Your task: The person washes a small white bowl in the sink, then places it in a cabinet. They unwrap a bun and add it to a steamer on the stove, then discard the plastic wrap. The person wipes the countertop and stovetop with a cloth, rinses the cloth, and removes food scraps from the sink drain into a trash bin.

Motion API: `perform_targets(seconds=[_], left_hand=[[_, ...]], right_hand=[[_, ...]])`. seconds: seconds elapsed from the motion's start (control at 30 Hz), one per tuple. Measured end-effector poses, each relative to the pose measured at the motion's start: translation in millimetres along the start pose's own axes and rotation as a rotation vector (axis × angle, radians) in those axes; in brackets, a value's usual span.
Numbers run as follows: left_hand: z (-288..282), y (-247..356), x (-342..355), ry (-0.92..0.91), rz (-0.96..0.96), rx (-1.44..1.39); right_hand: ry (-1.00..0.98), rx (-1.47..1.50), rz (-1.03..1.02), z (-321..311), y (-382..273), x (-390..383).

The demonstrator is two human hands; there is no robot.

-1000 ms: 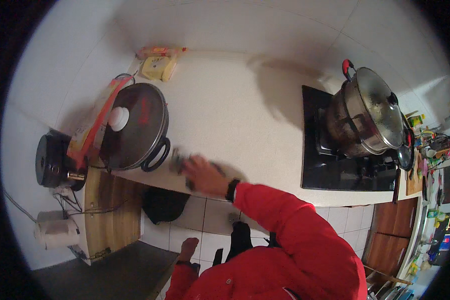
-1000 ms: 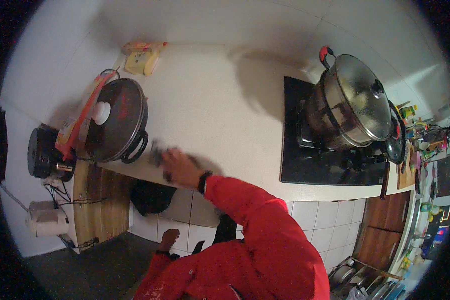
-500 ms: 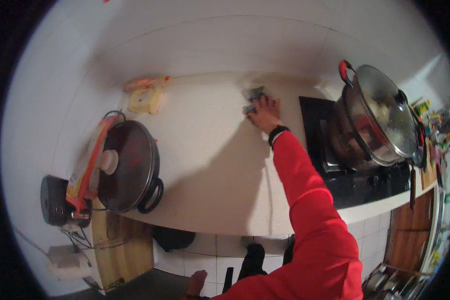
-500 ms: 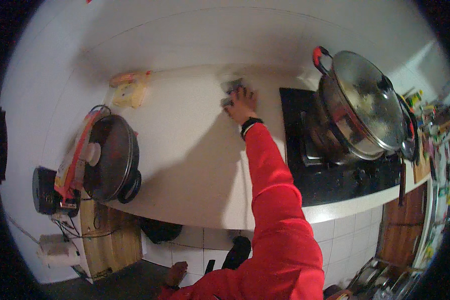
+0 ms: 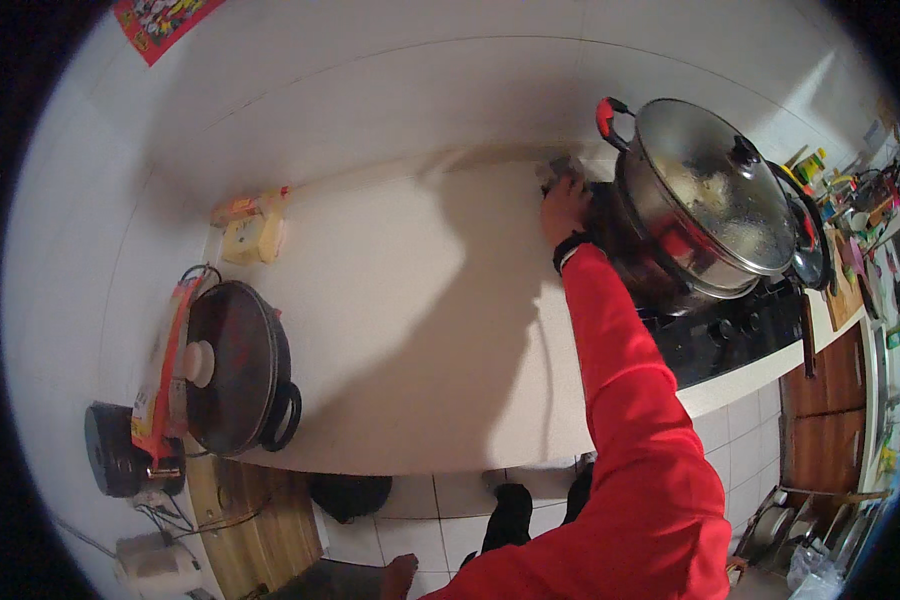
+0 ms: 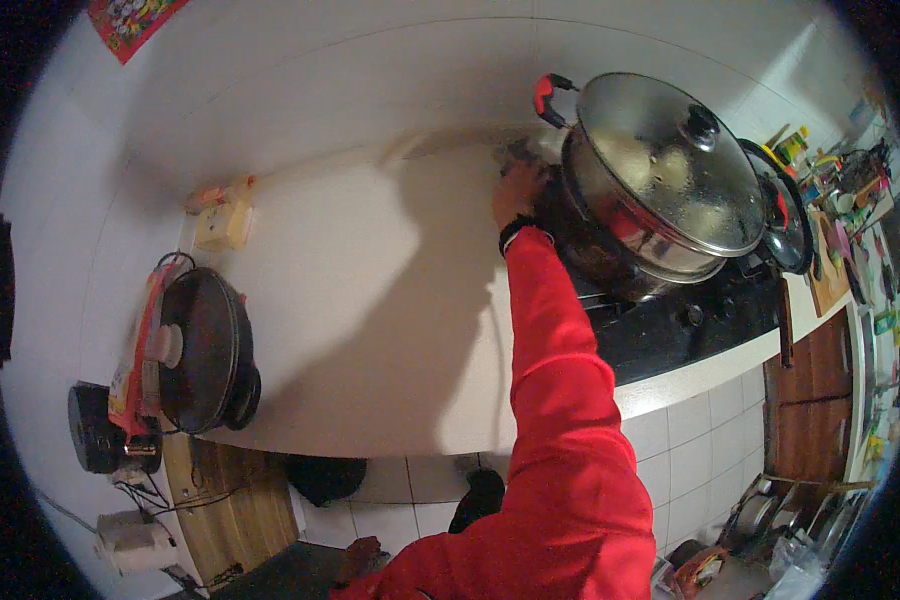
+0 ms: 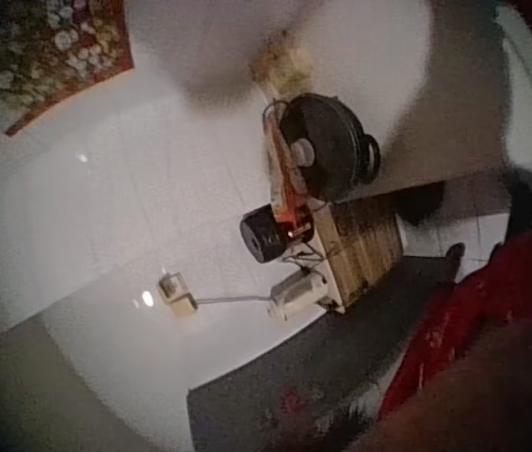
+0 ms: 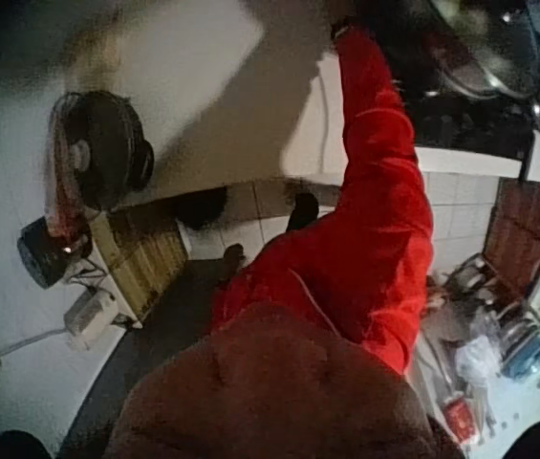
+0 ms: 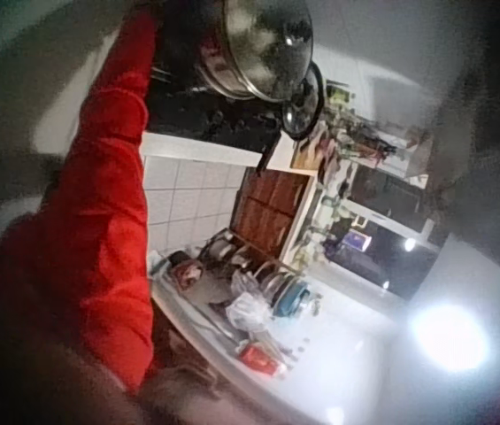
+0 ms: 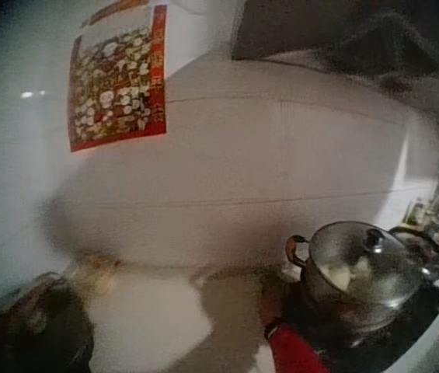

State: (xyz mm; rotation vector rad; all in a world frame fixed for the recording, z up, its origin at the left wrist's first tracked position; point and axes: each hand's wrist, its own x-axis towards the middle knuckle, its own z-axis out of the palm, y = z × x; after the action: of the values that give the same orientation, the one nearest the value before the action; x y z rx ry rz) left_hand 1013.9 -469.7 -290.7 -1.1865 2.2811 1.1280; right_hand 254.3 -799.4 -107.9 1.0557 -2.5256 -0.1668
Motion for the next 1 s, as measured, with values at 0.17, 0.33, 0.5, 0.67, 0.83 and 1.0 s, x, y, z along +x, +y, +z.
perform_targets(seconds=[0.17,0.33,0.5,0.67,0.83,1.0], left_hand=[[2.5,11.0,7.4,0.116,0.119,0.148],[-2.5,24.0,22.0,0.284,0.383,0.173],[-50.3,74.3,78.5,0.248,0.299,0.298],[-88.2,130.5,113.6,0.172,0.227,-0.035],[-91.4,138.4,121.6,0.248,0.311,0.009],[-77.5,109.4,123.4,0.01,0.405,0.517]], right_hand=[[0.062,0.172,0.096,-1.9,2.1,-36.1],[0.048,0.257,-0.07,-7.0,2.2,-73.0],[0.099,0.11,-0.352,-27.7,17.8,-133.6],[-0.012,0.233,-0.342,-50.1,28.1,-189.0],[-0.065,0.441,-0.445,-68.0,82.3,-260.2],[-0.094,0.483,-0.292,-58.0,187.4,-308.7]])
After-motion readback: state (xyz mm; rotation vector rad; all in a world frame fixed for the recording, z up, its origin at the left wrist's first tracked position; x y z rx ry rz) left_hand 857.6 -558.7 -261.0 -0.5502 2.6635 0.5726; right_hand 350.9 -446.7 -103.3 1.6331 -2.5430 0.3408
